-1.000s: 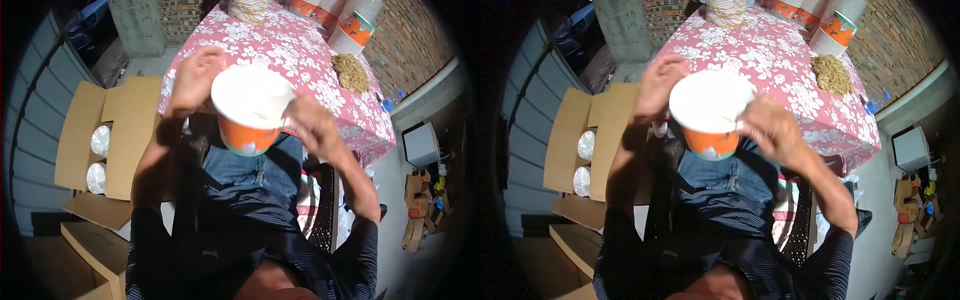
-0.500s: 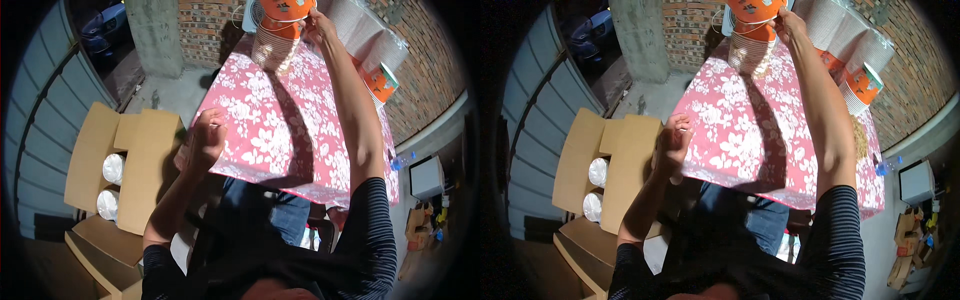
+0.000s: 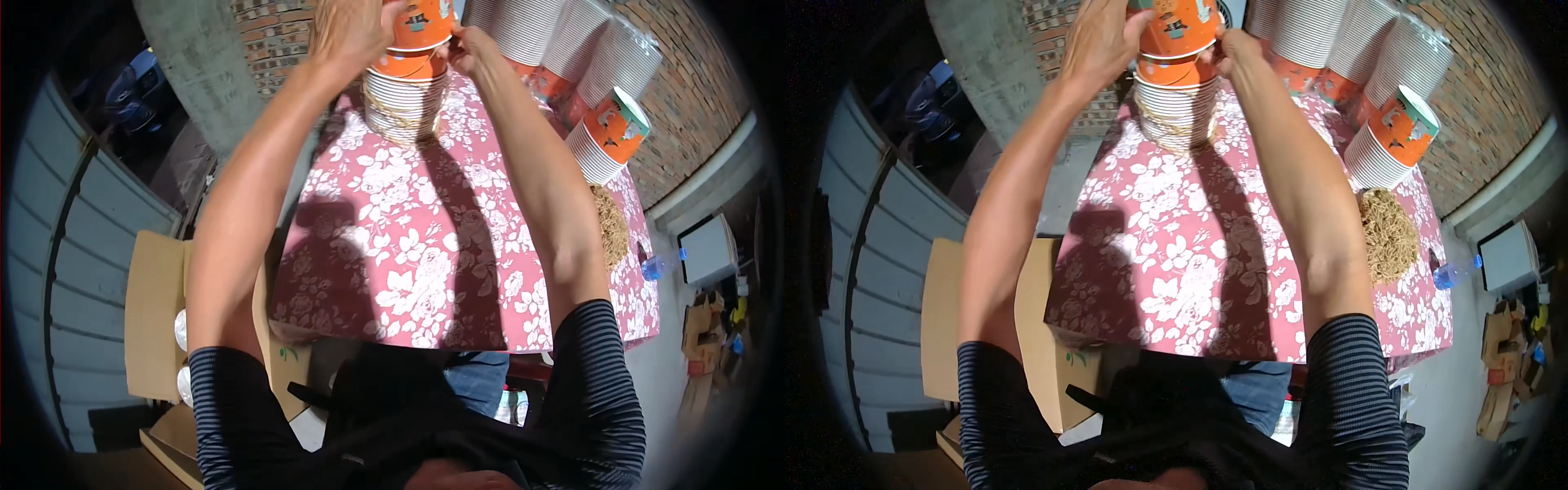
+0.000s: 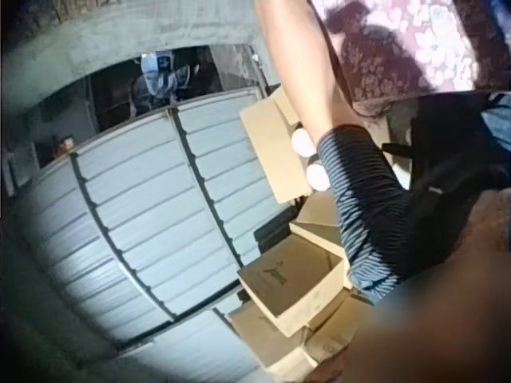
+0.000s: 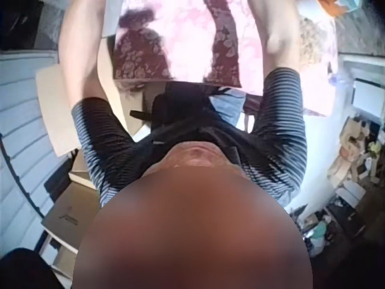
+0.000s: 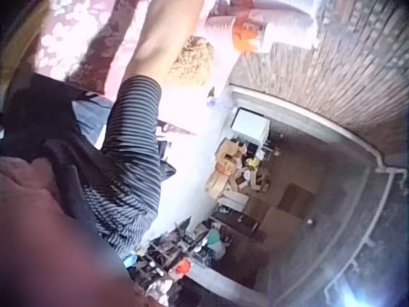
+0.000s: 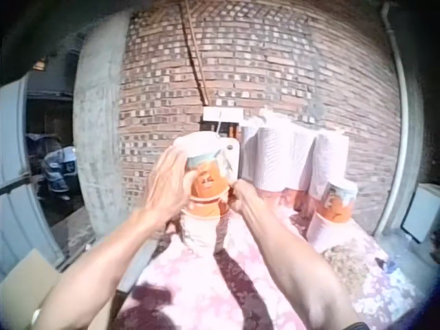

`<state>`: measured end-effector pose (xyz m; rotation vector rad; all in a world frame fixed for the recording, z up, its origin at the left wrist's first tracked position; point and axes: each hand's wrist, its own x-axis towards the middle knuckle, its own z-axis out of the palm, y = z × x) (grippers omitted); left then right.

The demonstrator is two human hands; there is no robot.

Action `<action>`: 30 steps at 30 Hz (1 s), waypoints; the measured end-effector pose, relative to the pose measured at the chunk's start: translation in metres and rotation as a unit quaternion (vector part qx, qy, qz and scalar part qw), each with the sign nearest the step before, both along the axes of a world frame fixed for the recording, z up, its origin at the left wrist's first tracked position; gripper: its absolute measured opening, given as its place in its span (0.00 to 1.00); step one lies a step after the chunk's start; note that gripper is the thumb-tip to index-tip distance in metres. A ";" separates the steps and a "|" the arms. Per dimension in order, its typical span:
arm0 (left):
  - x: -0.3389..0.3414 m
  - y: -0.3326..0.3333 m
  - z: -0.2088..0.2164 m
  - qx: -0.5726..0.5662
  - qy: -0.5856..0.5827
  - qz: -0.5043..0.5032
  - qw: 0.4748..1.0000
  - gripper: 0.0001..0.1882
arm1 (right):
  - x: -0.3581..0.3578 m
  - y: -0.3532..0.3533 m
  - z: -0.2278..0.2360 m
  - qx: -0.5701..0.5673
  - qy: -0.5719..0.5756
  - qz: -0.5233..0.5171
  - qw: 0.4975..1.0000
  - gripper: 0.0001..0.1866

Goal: Threading a string through holes in the rims of paper bowls and stacking them for packaging.

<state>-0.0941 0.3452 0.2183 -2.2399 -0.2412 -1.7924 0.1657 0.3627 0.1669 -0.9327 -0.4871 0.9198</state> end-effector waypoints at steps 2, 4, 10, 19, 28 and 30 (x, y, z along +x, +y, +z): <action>0.022 0.039 -0.002 0.016 0.046 0.029 0.998 0.15 | -0.019 -0.008 -0.010 0.015 -0.003 -0.010 1.000 0.11; 0.039 0.048 -0.003 -0.007 0.059 0.032 0.998 0.12 | -0.018 -0.034 -0.012 -0.034 -0.110 0.032 0.993 0.12; 0.064 0.059 -0.007 -0.167 0.232 0.090 0.954 0.17 | 0.035 -0.137 -0.028 -0.080 -0.500 -0.127 0.853 0.13; 0.094 0.033 -0.030 0.057 0.095 0.078 0.991 0.14 | 0.197 -0.294 0.038 -0.141 -0.841 -0.442 0.278 0.17; 0.292 -0.148 -0.144 -0.050 0.254 -0.254 0.932 0.12 | 0.233 -0.327 0.041 -0.278 -0.828 -0.283 0.396 0.09; 0.316 -0.164 -0.159 -0.072 0.259 -0.270 0.925 0.15 | 0.218 -0.322 0.048 -0.321 -0.728 -0.262 0.546 0.08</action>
